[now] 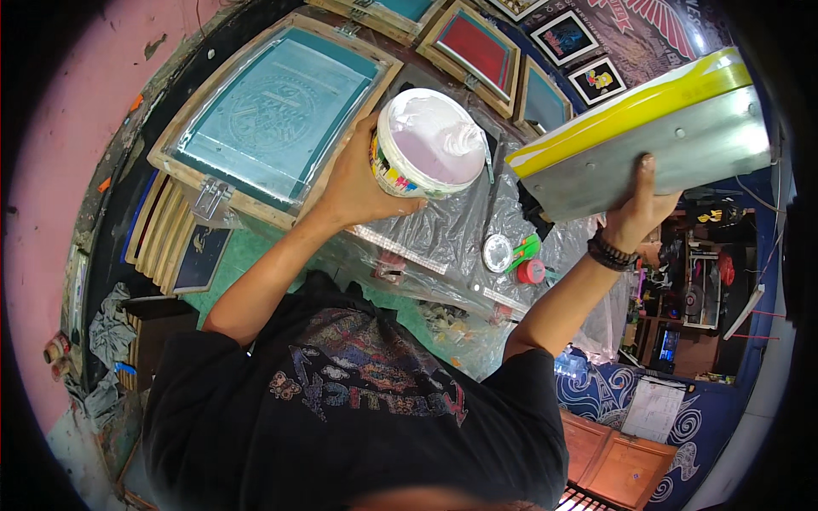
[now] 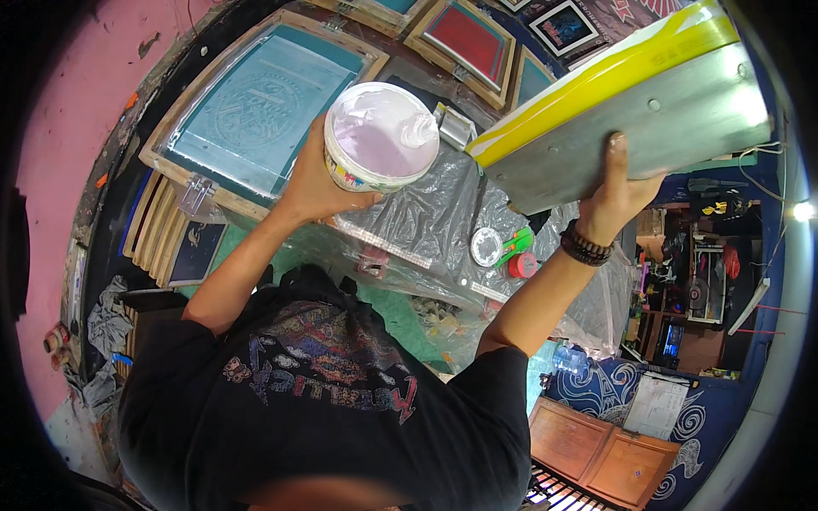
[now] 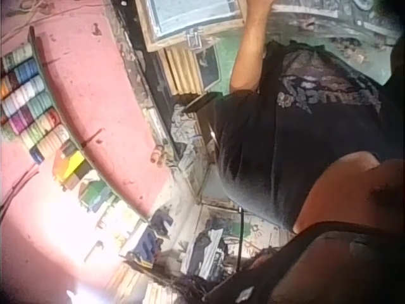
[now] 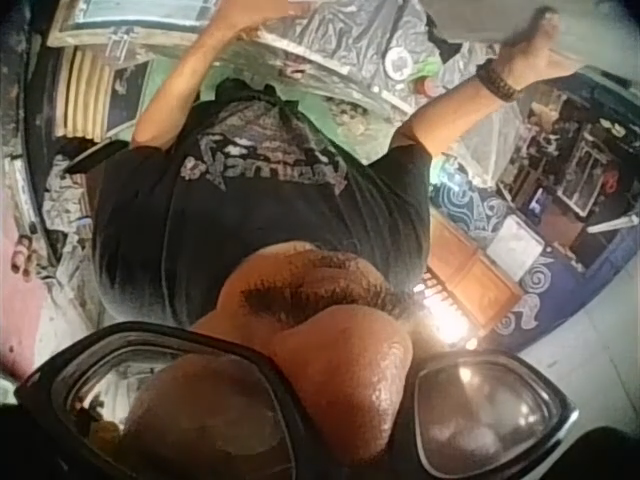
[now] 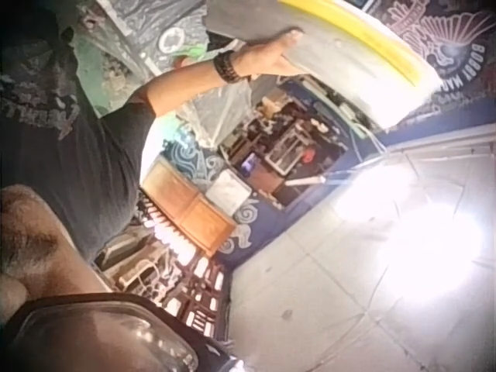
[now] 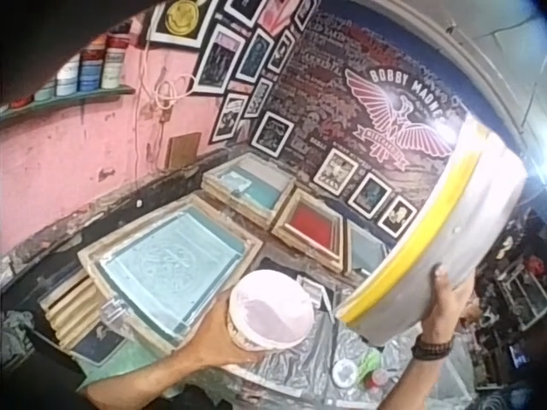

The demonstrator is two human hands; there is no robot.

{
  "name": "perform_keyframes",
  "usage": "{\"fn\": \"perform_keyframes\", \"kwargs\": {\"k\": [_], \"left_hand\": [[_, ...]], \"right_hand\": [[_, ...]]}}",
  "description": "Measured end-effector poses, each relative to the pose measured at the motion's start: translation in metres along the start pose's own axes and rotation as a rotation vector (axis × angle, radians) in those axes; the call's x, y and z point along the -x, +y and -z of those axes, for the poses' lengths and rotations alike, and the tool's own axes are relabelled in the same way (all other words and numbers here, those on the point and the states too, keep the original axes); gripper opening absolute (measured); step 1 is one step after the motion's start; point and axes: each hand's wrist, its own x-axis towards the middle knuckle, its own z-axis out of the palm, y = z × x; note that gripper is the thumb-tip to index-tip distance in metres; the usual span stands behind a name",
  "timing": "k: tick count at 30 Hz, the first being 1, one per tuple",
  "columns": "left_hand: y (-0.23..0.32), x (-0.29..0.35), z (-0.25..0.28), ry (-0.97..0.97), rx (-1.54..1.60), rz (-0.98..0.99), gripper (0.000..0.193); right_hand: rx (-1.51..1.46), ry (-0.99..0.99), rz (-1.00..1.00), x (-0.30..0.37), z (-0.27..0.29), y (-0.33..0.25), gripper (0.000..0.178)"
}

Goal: Preparing screen printing equipment by organizing screens and applying ink to a squeegee.

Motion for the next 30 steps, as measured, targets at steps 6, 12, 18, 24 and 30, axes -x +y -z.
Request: {"fn": "perform_keyframes", "kwargs": {"k": [6,12,18,24,30], "left_hand": [[-0.018,0.004,0.004,0.022,-0.048,-0.049,0.122],[-0.021,0.005,0.006,0.083,-0.041,-0.075,0.117],[-0.02,0.007,0.016,0.071,-0.116,-0.051,0.118],[-0.021,0.004,0.025,0.088,-0.1,-0.082,0.118],[-0.015,-0.001,0.037,0.046,-0.139,-0.162,0.119]], "right_hand": [[-0.025,-0.087,-0.001,-0.024,-0.031,-0.017,0.058],[-0.015,-0.248,0.019,-0.034,-0.057,-0.017,0.057],[-0.025,-0.367,-0.014,-0.035,-0.076,-0.017,0.059],[-0.104,-0.303,-0.033,-0.031,-0.092,-0.018,0.054],[-0.041,-0.584,-0.106,-0.022,-0.094,-0.024,0.054]]}}
